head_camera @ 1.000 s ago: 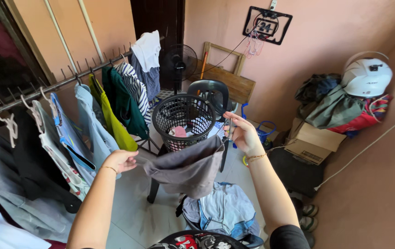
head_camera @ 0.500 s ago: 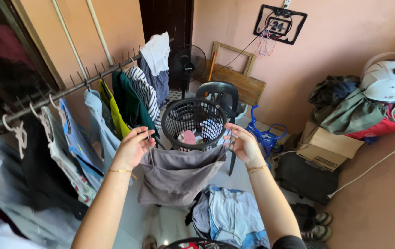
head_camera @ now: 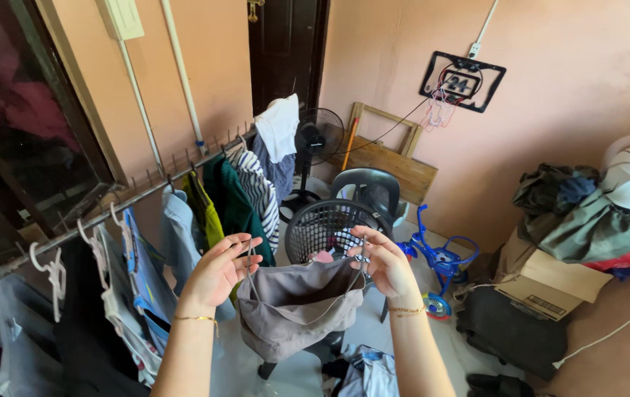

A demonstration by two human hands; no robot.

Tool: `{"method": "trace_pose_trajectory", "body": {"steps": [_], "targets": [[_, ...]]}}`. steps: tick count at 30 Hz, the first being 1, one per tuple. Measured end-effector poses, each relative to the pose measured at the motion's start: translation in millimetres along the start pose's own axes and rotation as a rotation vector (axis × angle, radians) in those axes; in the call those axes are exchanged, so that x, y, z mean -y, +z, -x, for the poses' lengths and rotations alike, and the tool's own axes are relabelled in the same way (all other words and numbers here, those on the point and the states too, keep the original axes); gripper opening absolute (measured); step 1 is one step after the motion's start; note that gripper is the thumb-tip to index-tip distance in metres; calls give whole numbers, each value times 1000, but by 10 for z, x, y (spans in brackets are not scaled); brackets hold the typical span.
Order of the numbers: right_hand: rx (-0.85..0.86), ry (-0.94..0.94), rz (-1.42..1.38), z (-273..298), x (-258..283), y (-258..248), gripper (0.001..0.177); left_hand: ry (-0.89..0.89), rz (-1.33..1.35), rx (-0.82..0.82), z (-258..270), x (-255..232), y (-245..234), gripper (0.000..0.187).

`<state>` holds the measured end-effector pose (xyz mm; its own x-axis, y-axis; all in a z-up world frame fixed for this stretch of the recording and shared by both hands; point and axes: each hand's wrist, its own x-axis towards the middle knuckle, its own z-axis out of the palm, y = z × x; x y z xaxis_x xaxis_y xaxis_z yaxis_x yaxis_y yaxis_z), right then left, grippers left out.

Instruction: The person hangs various clothing items, including a light blue t-shirt, a grey top, and patterned shorts, onto a metal drying rack using hangers. They retrieve clothes from a pile on a chair and a laundry basket, place them on hangers, and arrange them on the rack. The person also gathers a bundle of empty hangers from a ceiling storage area and places them into the laundry basket.

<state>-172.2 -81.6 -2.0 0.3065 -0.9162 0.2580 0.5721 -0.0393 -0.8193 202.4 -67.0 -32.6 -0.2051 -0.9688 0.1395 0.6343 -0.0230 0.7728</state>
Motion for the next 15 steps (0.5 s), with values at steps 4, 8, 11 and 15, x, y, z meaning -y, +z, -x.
{"method": "trace_pose_trajectory", "body": {"steps": [4,8,11,15], "targets": [[-18,-60,0,-94,-227,216,45,20,26,18,-21,-151,-194,25],[-42,-93,24,-162,-512,289,47,54,-23,-43,-43,-230,-358,24],[-107,-79,54,-246,-654,284,45,108,-56,-71,-68,-268,-450,24],[-103,-60,60,-346,-805,285,44,127,-85,-87,-89,-301,-517,25]]}}
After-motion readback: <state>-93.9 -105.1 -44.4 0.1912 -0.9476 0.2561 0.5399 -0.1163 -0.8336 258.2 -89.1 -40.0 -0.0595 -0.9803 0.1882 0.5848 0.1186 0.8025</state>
